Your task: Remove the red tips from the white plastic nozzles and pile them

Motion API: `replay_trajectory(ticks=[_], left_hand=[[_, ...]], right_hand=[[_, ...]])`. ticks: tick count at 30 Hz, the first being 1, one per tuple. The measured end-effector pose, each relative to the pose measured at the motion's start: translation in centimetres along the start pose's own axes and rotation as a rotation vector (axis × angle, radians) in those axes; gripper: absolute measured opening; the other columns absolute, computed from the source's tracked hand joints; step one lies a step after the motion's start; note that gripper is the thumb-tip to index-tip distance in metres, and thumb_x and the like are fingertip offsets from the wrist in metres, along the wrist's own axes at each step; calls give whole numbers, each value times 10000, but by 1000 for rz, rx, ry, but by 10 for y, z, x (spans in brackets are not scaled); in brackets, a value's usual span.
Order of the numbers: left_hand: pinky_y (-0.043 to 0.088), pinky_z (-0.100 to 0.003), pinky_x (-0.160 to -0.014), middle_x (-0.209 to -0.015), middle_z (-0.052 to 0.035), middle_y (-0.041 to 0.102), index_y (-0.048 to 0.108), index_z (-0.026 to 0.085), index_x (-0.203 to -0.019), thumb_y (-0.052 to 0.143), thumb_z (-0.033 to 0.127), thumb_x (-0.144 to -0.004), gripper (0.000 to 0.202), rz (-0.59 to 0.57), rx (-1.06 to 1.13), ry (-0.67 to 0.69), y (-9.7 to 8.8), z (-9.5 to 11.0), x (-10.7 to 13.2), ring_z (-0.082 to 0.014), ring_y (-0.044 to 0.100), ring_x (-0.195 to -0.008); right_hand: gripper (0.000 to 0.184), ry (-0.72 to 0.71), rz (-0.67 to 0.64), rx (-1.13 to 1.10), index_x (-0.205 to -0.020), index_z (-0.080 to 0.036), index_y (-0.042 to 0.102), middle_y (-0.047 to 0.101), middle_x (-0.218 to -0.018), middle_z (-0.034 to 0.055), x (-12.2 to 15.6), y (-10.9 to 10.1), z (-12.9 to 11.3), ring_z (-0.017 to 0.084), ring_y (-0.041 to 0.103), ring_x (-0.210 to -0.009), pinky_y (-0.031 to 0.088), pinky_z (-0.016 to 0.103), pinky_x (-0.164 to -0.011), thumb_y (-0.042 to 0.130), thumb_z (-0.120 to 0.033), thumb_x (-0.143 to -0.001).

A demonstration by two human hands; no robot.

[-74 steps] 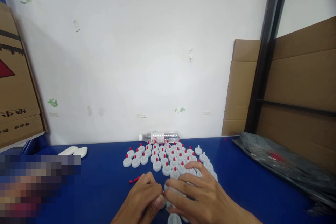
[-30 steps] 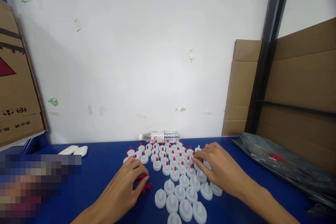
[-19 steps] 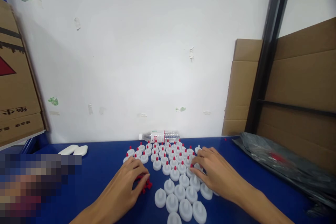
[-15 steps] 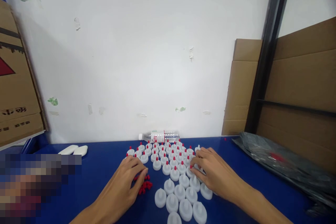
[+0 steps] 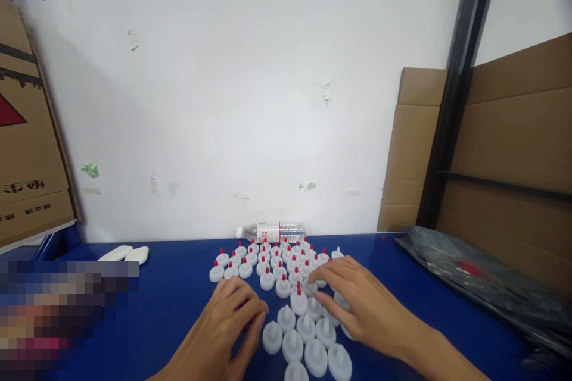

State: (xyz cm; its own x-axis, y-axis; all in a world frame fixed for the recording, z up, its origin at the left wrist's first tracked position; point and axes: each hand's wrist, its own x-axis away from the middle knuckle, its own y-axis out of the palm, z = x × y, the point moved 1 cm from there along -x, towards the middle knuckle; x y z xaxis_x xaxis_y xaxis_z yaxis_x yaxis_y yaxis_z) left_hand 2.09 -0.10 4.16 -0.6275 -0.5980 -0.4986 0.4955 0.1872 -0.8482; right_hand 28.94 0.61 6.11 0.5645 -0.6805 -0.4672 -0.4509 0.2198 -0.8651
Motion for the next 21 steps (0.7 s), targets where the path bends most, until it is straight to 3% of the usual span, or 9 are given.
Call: replay_trajectory(ticks=[4, 8, 11, 17, 21], left_hand=[[483, -338, -789, -954, -43, 653, 609, 238, -1035, 442, 155, -998, 190, 0, -4, 0, 1, -2, 1, -209, 560, -895], [488, -345, -807, -962, -41, 653, 604, 237, -1027, 438, 150, -999, 190, -2, 2, -10, 1, -3, 0, -209, 562, -901], [495, -350, -800, -954, -45, 656, 609, 233, -1023, 430, 155, -1004, 196, 3, 4, -6, 1, -3, 0, -210, 566, -899], [529, -330, -779, -934, -45, 680, 612, 252, -1135, 460, 150, -985, 237, 130, 59, 51, 0, 0, 2, -203, 595, -881], [532, -321, -752, -894, -32, 687, 577, 277, -1199, 558, 196, -940, 272, 208, 22, 117, 5, 6, 4, -209, 608, -844]], right_hand=[[150, -71, -118, -56, -1127, -267, 643, 706, -1100, 1, -1, 1, -7, 197, 620, -1060, 402, 380, -1023, 543, -256, -1016], [242, -79, -167, -68, -1248, -309, 632, 679, -1252, -1, 0, 7, -11, 207, 594, -1179, 346, 403, -1106, 506, -309, -1042], [266, -79, -184, -64, -1267, -289, 633, 695, -1243, 14, 0, 10, -10, 219, 611, -1172, 370, 410, -1096, 490, -329, -1046], [235, -101, 19, -69, -1159, -243, 667, 724, -1102, 47, 2, 5, -11, 211, 667, -1030, 471, 366, -994, 622, -385, -977], [113, -186, 66, -100, -1103, -243, 623, 709, -1098, 34, 5, 11, -21, 157, 691, -980, 531, 248, -835, 585, -282, -1004]])
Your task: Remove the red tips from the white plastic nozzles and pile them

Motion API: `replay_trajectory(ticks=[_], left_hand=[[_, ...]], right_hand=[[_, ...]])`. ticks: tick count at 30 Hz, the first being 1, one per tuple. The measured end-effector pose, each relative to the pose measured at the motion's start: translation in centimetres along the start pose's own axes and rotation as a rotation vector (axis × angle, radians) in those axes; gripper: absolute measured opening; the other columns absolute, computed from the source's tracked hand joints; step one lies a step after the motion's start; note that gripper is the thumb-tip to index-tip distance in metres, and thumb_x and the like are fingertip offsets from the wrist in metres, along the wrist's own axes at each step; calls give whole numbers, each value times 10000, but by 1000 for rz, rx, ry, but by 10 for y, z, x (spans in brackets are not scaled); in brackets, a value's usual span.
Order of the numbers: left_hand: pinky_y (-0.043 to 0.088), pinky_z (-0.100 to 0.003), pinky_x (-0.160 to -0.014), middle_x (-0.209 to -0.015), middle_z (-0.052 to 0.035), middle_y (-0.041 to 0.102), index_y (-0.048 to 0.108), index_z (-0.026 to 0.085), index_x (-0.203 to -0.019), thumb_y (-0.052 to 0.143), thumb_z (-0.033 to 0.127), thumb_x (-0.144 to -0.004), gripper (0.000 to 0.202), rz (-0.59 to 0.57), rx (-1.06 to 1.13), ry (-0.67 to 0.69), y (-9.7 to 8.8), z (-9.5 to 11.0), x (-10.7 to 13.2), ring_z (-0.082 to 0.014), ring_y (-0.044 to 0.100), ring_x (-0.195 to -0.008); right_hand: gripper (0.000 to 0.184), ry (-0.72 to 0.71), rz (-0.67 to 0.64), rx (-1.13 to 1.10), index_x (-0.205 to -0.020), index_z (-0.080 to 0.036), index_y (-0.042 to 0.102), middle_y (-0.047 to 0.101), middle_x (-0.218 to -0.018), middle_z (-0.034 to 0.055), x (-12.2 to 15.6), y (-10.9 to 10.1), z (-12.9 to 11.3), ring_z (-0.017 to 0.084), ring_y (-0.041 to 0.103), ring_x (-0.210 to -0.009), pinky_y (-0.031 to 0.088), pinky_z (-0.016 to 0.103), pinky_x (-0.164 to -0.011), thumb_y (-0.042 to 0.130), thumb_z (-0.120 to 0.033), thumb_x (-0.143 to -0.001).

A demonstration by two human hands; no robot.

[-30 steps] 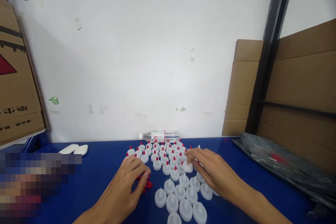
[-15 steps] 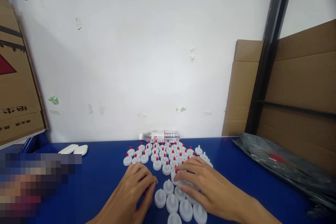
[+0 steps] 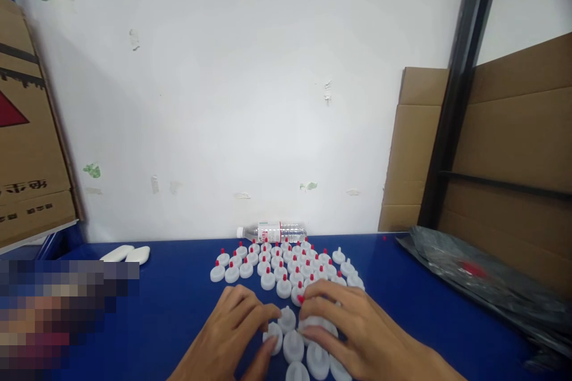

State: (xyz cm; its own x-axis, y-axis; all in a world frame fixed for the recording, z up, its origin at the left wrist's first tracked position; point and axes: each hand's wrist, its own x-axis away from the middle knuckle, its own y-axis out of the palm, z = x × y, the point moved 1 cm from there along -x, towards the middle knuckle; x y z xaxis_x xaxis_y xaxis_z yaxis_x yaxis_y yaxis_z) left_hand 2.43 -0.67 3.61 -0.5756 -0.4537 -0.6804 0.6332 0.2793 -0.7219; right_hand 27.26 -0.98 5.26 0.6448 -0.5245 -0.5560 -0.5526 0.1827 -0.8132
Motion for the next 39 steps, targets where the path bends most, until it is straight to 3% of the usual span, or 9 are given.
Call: replay_trajectory(ticks=[3, 5, 12, 18, 21, 24, 29, 33, 39], left_hand=[[499, -320, -669, -816, -17, 652, 567, 253, -1078, 584, 293, -931, 153, 39, -56, 85, 9, 1, 4, -203, 574, -748], [481, -322, -672, -815, -18, 643, 551, 248, -961, 563, 295, -945, 51, 18, -129, 108, 15, 0, 8, -200, 562, -740], [443, -318, -655, -687, 7, 611, 491, 247, -788, 458, 206, -1004, 222, -47, -239, 220, 17, 3, 6, -178, 524, -628], [485, -327, -669, -663, -9, 596, 514, 243, -757, 240, 352, -1075, 433, -48, 7, 103, 19, 2, 6, -183, 507, -613], [516, -349, -880, -765, -7, 642, 564, 255, -853, 234, 401, -1083, 428, -54, 95, -133, 14, 0, 15, -192, 571, -729], [484, -363, -971, -839, -5, 650, 563, 260, -898, 304, 387, -1077, 340, 10, 99, -287, 4, -9, 19, -197, 588, -822], [488, -326, -793, -779, 9, 591, 498, 239, -779, 338, 340, -1066, 344, -83, 47, -340, -6, -28, 4, -177, 540, -739], [472, -318, -743, -850, -3, 601, 522, 234, -850, 371, 347, -1055, 278, -173, 29, -420, -5, -38, -2, -187, 559, -791], [476, -356, -860, -982, -20, 636, 594, 249, -951, 448, 258, -1019, 162, -181, 7, -374, 2, -50, 2, -216, 588, -953]], right_hand=[[47, -129, 14, -64, -1030, -246, 573, 732, -1065, -3, -1, 14, -9, 119, 704, -991, 533, 195, -817, 560, -291, -1027], [151, -206, 55, -106, -940, -235, 535, 746, -996, -11, -2, 22, -15, 99, 715, -908, 537, 180, -768, 495, -320, -1058], [289, -314, 147, 23, -940, -205, 550, 760, -914, 3, -3, 25, -23, 109, 711, -838, 546, 224, -750, 316, -240, -1106], [217, -418, 151, 167, -871, -204, 612, 764, -948, 6, -7, 21, -22, 109, 697, -811, 513, 242, -701, 489, -198, -1050], [171, -441, 207, 275, -969, -195, 652, 770, -1073, 33, -6, 10, -9, 160, 690, -1065, 507, 270, -848, 501, -143, -1031], [185, -317, 274, 322, -1040, -178, 653, 757, -1111, 79, -2, -7, 14, 192, 675, -1117, 492, 326, -921, 471, -146, -1043], [191, 89, 196, 268, -1033, -225, 679, 740, -1007, 48, -1, -24, 45, 193, 689, -919, 496, 341, -843, 513, -319, -1045], [363, 209, 20, 211, -898, -223, 680, 726, -896, 23, -1, -21, 49, 206, 640, -919, 442, 381, -893, 383, -305, -1088], [458, 252, -142, 153, -802, -201, 618, 682, -770, 15, 1, -17, 46, 203, 601, -802, 402, 392, -884, 315, -364, -1105]])
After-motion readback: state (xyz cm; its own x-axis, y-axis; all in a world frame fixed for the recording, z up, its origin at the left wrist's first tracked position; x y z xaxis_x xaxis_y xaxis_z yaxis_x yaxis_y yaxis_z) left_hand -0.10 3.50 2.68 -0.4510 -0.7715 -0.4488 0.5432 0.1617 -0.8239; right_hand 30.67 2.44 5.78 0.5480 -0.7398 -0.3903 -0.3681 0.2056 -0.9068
